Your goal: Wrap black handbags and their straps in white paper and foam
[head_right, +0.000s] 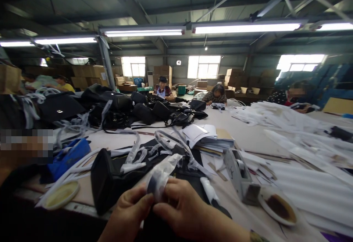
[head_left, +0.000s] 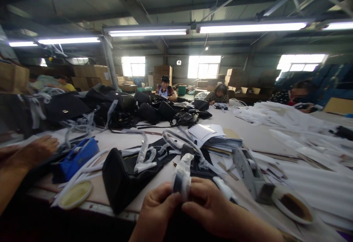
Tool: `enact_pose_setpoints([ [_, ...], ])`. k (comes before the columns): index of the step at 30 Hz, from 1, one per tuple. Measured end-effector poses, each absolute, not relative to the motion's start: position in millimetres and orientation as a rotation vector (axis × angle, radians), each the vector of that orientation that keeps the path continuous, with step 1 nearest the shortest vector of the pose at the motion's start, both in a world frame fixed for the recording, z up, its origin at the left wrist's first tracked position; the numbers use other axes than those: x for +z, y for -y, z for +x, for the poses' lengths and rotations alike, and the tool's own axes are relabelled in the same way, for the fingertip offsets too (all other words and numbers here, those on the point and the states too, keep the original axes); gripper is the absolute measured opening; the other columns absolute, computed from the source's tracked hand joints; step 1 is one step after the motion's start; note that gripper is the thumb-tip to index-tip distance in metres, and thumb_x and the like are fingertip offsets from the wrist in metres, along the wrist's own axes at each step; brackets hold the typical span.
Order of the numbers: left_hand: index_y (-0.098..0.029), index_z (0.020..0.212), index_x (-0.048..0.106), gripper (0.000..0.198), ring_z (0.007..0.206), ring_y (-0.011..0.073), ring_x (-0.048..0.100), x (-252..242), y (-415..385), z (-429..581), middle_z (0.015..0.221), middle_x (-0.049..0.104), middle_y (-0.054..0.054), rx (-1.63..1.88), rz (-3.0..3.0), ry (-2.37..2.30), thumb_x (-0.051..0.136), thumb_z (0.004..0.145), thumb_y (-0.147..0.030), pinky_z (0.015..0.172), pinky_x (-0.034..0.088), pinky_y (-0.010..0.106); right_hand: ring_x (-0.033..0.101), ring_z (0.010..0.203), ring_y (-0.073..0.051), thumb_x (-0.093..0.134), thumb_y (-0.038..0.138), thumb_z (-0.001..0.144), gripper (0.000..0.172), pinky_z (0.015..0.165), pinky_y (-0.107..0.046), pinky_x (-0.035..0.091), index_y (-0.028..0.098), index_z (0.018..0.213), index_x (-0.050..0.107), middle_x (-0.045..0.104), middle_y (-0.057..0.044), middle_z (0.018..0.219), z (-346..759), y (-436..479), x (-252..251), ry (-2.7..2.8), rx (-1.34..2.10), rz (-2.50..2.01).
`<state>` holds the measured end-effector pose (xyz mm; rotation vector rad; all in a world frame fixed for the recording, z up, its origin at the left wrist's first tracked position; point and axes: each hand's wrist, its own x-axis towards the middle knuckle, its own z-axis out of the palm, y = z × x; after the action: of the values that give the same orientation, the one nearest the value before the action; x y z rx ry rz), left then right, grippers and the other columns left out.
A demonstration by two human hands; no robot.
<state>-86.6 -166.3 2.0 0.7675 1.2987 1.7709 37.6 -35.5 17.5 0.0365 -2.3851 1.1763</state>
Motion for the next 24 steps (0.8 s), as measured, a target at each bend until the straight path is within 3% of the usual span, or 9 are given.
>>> enact_pose_setpoints([
  [3,-0.021,0.083,0.082,0.015,0.085,0.0237,0.064,2.0,171.7,-86.2,0.094,0.073,0.010,1.741,1.168,-1.553,0.076,0.081,-0.035,0.080,0.051,0.029,0.026,0.044,-0.005,0.065,0.058,0.083,0.046,0.043,-0.020,0.022,0.014,0.072,0.058,0.037,0.007,0.055,35.9,30.3,16.8,1.932,2.166,-0.293],
  [6,-0.023,0.091,0.083,0.019,0.089,0.0275,0.066,0.7,174.1,-89.0,0.100,0.073,0.013,1.684,1.376,-1.638,0.070,0.085,-0.035,0.083,0.051,0.032,0.020,0.041,-0.003,0.077,0.051,0.071,0.042,0.040,-0.020,0.011,0.012,0.073,0.060,0.040,0.007,0.052,33.1,32.0,15.3,1.634,2.432,-0.506],
  [8,-0.021,0.090,0.082,0.020,0.089,0.0263,0.065,1.8,174.1,-93.4,0.096,0.072,0.012,1.614,1.426,-1.626,0.069,0.086,-0.036,0.085,0.050,0.032,0.025,0.041,-0.003,0.075,0.044,0.073,0.035,0.041,-0.020,0.016,0.011,0.074,0.064,0.045,0.005,0.052,32.0,36.5,18.2,1.689,2.336,-0.588],
  [10,-0.018,0.087,0.081,0.026,0.075,0.0205,0.060,4.3,172.6,-98.5,0.081,0.068,0.009,1.529,1.316,-1.555,0.071,0.084,-0.042,0.076,0.050,0.029,0.038,0.047,-0.006,0.070,0.036,0.078,0.025,0.047,-0.020,0.030,0.011,0.073,0.066,0.053,0.002,0.057,31.9,41.4,21.9,1.912,2.038,-0.549],
  [12,-0.015,0.082,0.077,0.039,0.053,0.0119,0.044,6.5,168.6,-101.8,0.058,0.053,0.001,1.477,1.061,-1.439,0.073,0.079,-0.053,0.058,0.045,0.024,0.053,0.061,-0.011,0.062,0.025,0.084,0.017,0.060,-0.022,0.042,0.012,0.074,0.068,0.063,-0.002,0.070,31.7,44.8,20.5,2.179,1.539,-0.347],
  [14,-0.014,0.078,0.074,0.047,0.047,0.0084,0.033,7.1,162.1,-101.4,0.049,0.041,-0.005,1.488,0.852,-1.373,0.072,0.076,-0.060,0.050,0.038,0.021,0.059,0.072,-0.015,0.054,0.017,0.088,0.016,0.067,-0.025,0.046,0.013,0.081,0.068,0.068,-0.007,0.082,30.7,46.1,10.5,2.362,0.953,-0.110],
  [18,-0.013,0.084,0.076,0.036,0.073,0.0180,0.057,2.5,148.7,-94.0,0.068,0.063,0.003,1.554,0.950,-1.497,0.070,0.083,-0.049,0.072,0.047,0.025,0.057,0.063,-0.018,0.045,0.004,0.086,0.022,0.057,-0.028,0.042,0.012,0.085,0.066,0.067,-0.011,0.077,30.7,45.1,-17.4,2.543,0.097,-0.104],
  [21,-0.014,0.088,0.076,0.030,0.085,0.0229,0.061,-3.1,146.5,-91.6,0.081,0.070,0.005,1.564,1.015,-1.483,0.066,0.087,-0.042,0.081,0.048,0.029,0.060,0.072,-0.020,0.053,0.011,0.085,0.015,0.063,-0.029,0.044,0.012,0.091,0.066,0.069,-0.013,0.087,37.8,42.3,-14.3,2.685,0.151,-0.179],
  [24,-0.015,0.086,0.076,0.026,0.084,0.0233,0.062,-6.0,149.5,-93.3,0.083,0.071,0.006,1.577,1.037,-1.451,0.065,0.087,-0.039,0.079,0.049,0.030,0.057,0.071,-0.016,0.057,0.038,0.090,0.025,0.063,-0.026,0.043,0.015,0.084,0.065,0.065,-0.005,0.081,43.8,34.8,8.1,2.632,0.967,-0.349],
])
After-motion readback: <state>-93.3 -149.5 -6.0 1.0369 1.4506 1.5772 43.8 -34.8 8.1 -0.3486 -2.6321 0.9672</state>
